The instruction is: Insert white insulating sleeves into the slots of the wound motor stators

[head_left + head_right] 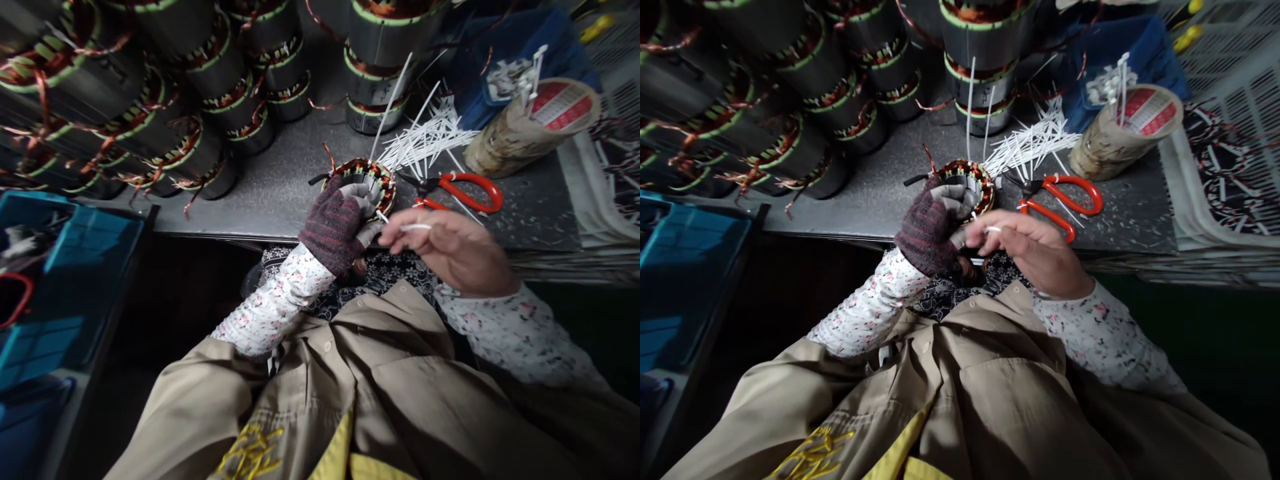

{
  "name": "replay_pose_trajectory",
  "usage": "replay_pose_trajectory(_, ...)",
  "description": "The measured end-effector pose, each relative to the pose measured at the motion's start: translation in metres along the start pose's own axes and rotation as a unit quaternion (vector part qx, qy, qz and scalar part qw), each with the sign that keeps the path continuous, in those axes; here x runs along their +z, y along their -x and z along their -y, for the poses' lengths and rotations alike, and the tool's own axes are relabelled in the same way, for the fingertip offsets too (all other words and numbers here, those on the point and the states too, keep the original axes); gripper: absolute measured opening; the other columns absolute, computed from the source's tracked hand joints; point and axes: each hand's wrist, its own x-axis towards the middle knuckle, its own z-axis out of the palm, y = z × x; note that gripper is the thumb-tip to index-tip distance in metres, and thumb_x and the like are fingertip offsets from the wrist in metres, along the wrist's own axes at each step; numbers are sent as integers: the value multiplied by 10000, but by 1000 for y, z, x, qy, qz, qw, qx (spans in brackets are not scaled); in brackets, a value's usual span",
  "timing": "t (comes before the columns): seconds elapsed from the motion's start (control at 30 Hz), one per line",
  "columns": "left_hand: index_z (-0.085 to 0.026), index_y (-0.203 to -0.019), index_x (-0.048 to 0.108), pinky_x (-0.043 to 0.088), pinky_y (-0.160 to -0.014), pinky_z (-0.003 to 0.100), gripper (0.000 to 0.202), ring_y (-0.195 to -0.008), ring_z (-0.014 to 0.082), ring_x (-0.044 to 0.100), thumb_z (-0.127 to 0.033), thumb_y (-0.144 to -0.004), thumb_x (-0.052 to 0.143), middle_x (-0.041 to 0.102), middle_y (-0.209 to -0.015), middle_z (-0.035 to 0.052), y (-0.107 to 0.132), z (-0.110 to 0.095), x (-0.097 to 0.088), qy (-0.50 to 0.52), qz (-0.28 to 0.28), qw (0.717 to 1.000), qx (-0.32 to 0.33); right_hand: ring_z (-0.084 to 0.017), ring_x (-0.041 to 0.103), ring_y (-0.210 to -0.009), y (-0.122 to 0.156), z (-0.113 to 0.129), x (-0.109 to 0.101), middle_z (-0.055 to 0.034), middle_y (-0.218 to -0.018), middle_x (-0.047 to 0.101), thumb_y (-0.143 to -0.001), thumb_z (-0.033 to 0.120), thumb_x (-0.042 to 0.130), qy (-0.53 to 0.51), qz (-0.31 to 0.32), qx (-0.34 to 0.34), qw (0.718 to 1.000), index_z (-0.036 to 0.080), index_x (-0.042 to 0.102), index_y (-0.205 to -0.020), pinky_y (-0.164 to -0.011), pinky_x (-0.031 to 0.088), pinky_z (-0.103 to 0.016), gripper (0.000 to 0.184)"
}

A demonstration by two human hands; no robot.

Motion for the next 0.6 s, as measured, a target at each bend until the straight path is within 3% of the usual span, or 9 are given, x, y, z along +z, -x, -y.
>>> replay_pose_trajectory(0.1, -198, -880, 586, 497, -1134, 486, 180, -1040, 203, 715, -349, -974, 614, 740, -1015, 73, 0, 2, 0, -33, 44, 998, 10, -167, 565, -609, 6, 6, -2, -8, -620, 580, -930, 302, 612, -47, -59, 27, 997, 227, 635, -662, -578, 471, -326, 279)
replay_pose_trajectory(0.2, -193, -834, 603, 482, -1154, 500, 254, -918, 202, 719, -413, -960, 621, 725, -859, 41, -3, 2, 2, -76, 80, 994, 20, -148, 532, -607, -13, 10, 2, 8, -587, 505, -872, 213, 610, -73, -149, 1, 986, 223, 583, -617, -611, 471, -317, 257)
replay_pose_trajectory(0.27, -185, -845, 619, 470, -1170, 495, 276, -924, 211, 715, -445, -940, 631, 711, -835, 39, -4, 1, 4, -93, 107, 990, 16, -154, 561, -660, -40, 3, 12, 12, -622, 503, -865, 250, 599, -77, -195, -31, 977, 233, 527, -640, -674, 499, -336, 237)
replay_pose_trajectory(0.37, -182, -872, 629, 424, -1212, 515, 287, -996, 227, 711, -462, -932, 623, 704, -855, 36, -6, 1, 4, -94, 150, 984, 13, -160, 591, -714, -74, -16, 31, 11, -696, 540, -900, 498, 558, -29, -186, -13, 982, 252, 457, -708, -689, 531, -355, 329)
replay_pose_trajectory(0.47, -185, -858, 618, 413, -1216, 540, 263, -1004, 232, 710, -438, -928, 633, 712, -878, 43, -6, 5, 0, -79, 142, 986, 19, -193, 640, -882, -71, -24, 25, -34, -873, 648, -942, 560, 481, 124, -176, -102, 971, 254, 518, -752, -794, 557, -403, 362)
replay_pose_trajectory(0.53, -175, -914, 620, 476, -1164, 505, 216, -1041, 227, 703, -385, -906, 673, 730, -994, 74, -3, 6, -2, -53, 101, 993, 22, -240, 640, -1023, -51, -19, 1, -74, -1048, 684, -917, 510, 556, 303, -177, -172, 921, 253, 558, -746, -865, 546, -442, 308)
replay_pose_trajectory(0.57, -166, -975, 623, 505, -1132, 484, 230, -1083, 227, 693, -369, -893, 694, 728, -1073, 93, -2, 5, -3, -44, 79, 996, 20, -269, 632, -1063, -39, -15, -16, -97, -1125, 683, -880, 480, 615, 401, -165, -166, 886, 251, 575, -754, -887, 538, -461, 265)
replay_pose_trajectory(0.6, -154, -1049, 622, 518, -1117, 475, 288, -1145, 233, 675, -369, -880, 713, 714, -1158, 114, -1, 3, -3, -44, 65, 997, 17, -294, 625, -1098, -29, -11, -34, -119, -1197, 673, -863, 423, 633, 496, -125, -109, 852, 241, 608, -798, -916, 527, -479, 194)
